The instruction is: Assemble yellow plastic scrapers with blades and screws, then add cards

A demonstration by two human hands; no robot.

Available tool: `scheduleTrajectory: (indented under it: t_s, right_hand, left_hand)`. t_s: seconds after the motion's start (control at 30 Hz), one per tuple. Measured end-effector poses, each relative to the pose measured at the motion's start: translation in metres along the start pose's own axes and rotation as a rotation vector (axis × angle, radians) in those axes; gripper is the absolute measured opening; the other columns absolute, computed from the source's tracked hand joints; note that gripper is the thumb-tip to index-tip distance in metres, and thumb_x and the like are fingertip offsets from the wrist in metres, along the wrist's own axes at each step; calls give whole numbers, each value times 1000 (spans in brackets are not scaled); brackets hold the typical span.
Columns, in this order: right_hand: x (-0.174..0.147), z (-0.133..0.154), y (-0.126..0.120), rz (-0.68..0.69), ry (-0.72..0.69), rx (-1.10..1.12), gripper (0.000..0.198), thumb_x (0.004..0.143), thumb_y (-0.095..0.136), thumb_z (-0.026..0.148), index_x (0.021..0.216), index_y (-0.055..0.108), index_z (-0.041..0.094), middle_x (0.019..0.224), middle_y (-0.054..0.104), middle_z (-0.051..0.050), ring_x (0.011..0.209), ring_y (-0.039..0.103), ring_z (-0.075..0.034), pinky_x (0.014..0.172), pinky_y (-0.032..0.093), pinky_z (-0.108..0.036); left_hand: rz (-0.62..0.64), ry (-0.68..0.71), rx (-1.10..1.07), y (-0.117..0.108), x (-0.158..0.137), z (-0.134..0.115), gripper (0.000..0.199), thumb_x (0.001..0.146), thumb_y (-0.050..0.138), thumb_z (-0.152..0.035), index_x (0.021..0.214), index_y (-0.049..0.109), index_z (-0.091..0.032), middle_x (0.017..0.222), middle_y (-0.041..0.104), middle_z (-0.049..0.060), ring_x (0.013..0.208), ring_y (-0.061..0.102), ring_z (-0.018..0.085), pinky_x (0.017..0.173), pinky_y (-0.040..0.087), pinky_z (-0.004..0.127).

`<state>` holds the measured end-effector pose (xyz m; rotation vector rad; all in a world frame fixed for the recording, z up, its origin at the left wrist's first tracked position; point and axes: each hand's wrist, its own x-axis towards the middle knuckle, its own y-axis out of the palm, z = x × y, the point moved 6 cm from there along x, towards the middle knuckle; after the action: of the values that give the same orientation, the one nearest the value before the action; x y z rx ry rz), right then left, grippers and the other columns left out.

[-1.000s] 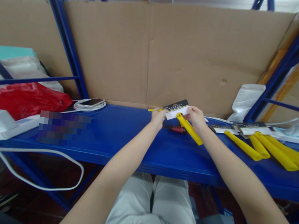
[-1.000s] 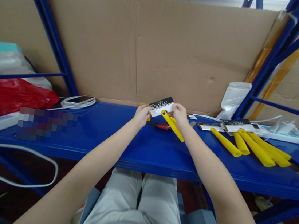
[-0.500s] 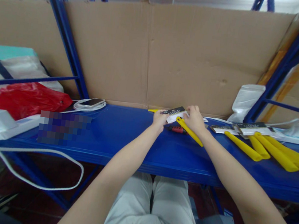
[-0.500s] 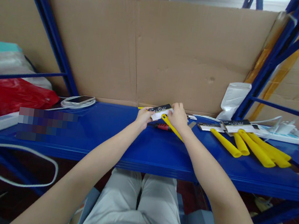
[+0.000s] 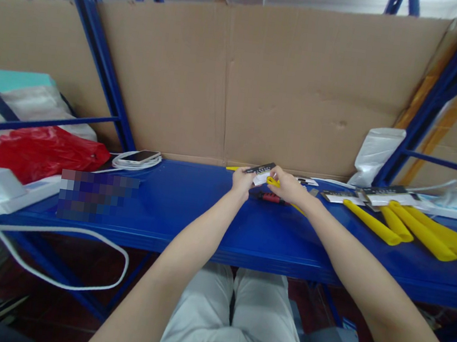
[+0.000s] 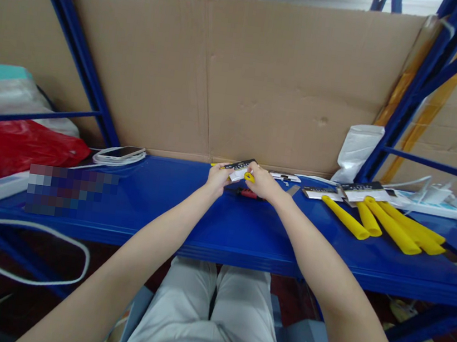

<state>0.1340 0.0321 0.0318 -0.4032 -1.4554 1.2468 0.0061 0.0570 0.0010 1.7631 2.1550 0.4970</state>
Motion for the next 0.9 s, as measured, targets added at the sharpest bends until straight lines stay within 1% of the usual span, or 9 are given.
scheduleTrajectory:
  t_s: [0.17,0.27,0.37,0.43,0.57,0.67,0.9]
  right_hand:
    - [0,4,-2,12,-38,-13,18,75,49,17,93,46,20,87,61,-7,80,59,-19,69,40,-26]
    - [0,3,-2,19,-49,-8,16,75,49,17,90,46,20,88,61,-8,80,58,-19,69,40,-26]
    - [0,1,-4,14,-59,-10,16,75,50,17,90,47,20,88,62,-7,81,58,-19,70,40,-26]
    - [-1,0,-5,17,-56,-32,18,75,51,17,93,49,20,89,63,-8,82,59,-19,70,39,-27]
    - [-1,-2,-6,38,-48,-90,21,77,51,18,98,50,21,91,65,-7,82,60,-21,68,39,-27]
    - [-1,-2,-6,55,-60,-119,21,78,50,17,98,53,20,92,66,-8,82,61,-21,69,39,-27]
    - [-2,1,-7,94,-54,-159,22,80,50,17,99,60,22,94,68,-6,85,62,-21,72,42,-29]
  left_hand:
    - [-21,9,39,0,2,-1,26,66,53,5,82,54,-16,66,58,-1,65,64,17,64,53,33]
    - [-73,18,41,-4,5,-1,30,67,54,4,88,54,-16,73,59,1,63,63,14,61,52,28]
    - [-100,6,31,-7,8,-1,31,68,54,3,92,54,-16,81,61,3,63,63,13,59,51,26]
    - [-96,2,30,-7,9,-1,32,68,54,3,92,53,-17,83,61,3,61,62,12,58,51,27]
    - [-81,34,36,-8,11,-2,32,67,51,6,89,53,-17,75,59,0,58,60,12,59,52,28]
    - [-77,56,27,-8,12,-2,31,67,50,7,86,52,-18,68,56,-2,57,59,12,60,52,29]
    - [-114,71,4,-11,15,-2,27,66,50,7,77,51,-18,61,52,-5,51,56,10,56,51,27]
